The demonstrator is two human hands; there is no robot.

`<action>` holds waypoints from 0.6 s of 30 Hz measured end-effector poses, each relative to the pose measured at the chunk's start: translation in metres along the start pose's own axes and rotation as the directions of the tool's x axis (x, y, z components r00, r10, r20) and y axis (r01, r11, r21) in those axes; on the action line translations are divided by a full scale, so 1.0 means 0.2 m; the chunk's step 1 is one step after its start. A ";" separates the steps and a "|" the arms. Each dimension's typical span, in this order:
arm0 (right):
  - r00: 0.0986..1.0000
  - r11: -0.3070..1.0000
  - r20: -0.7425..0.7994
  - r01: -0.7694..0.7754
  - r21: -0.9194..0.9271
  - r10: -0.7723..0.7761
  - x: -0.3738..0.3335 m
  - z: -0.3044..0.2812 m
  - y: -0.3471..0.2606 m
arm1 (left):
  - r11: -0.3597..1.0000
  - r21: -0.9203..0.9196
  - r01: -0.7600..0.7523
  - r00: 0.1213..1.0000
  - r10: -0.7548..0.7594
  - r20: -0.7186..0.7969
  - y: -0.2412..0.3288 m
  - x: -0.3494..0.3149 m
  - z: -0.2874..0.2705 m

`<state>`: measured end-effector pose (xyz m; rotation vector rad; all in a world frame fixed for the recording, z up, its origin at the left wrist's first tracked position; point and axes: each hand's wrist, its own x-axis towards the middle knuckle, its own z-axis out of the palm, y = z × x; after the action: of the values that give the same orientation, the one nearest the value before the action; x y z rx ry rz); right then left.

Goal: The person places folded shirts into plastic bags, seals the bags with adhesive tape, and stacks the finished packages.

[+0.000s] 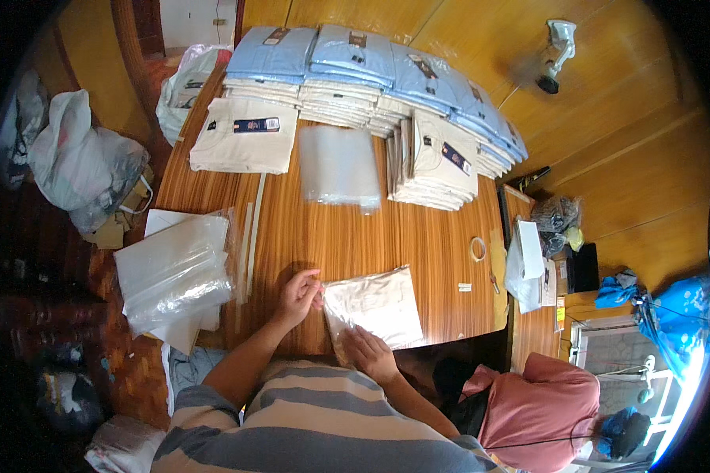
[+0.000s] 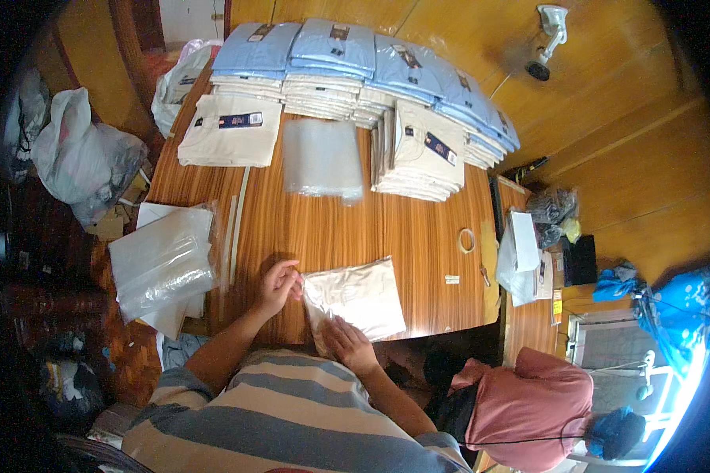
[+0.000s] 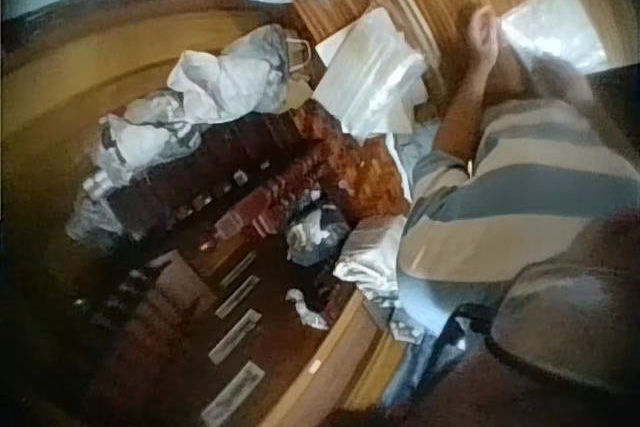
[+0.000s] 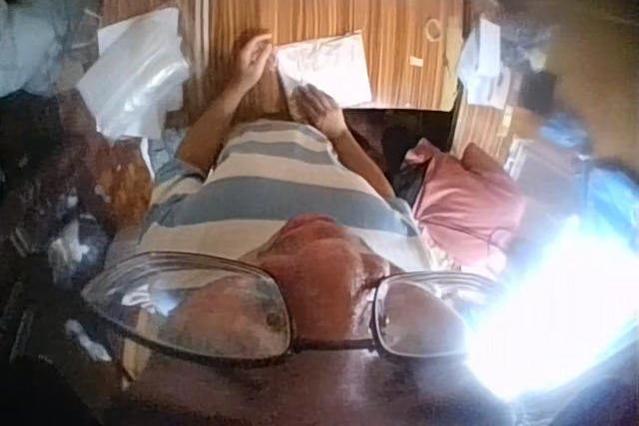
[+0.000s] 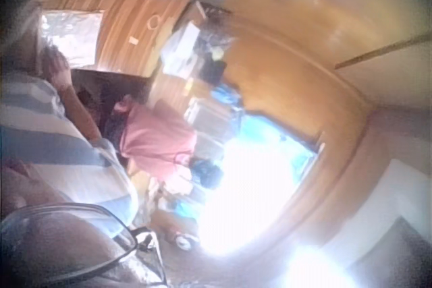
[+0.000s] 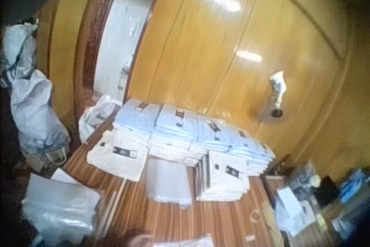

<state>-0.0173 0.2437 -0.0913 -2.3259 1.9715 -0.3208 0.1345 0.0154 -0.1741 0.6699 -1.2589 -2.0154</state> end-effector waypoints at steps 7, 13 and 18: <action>0.680 0.902 -0.609 -0.198 0.384 0.409 0.26 -0.61 0.06 | 0.960 -0.214 0.182 0.979 -0.198 -0.055 0.10 0.02 -0.03; 0.239 0.191 -0.214 0.117 0.975 0.947 0.33 -0.70 0.19 | 0.810 -0.541 0.227 0.954 -0.072 0.292 0.07 -0.08 0.29; 0.367 -0.263 0.286 -0.111 0.958 0.885 0.12 -0.35 0.24 | 0.845 -0.457 0.277 0.952 -0.307 0.008 0.05 -0.03 0.25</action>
<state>-0.0744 0.2167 -0.0304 -0.0983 1.6559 -1.7471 0.1056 0.0455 -0.1436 0.7191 -0.6266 -2.4021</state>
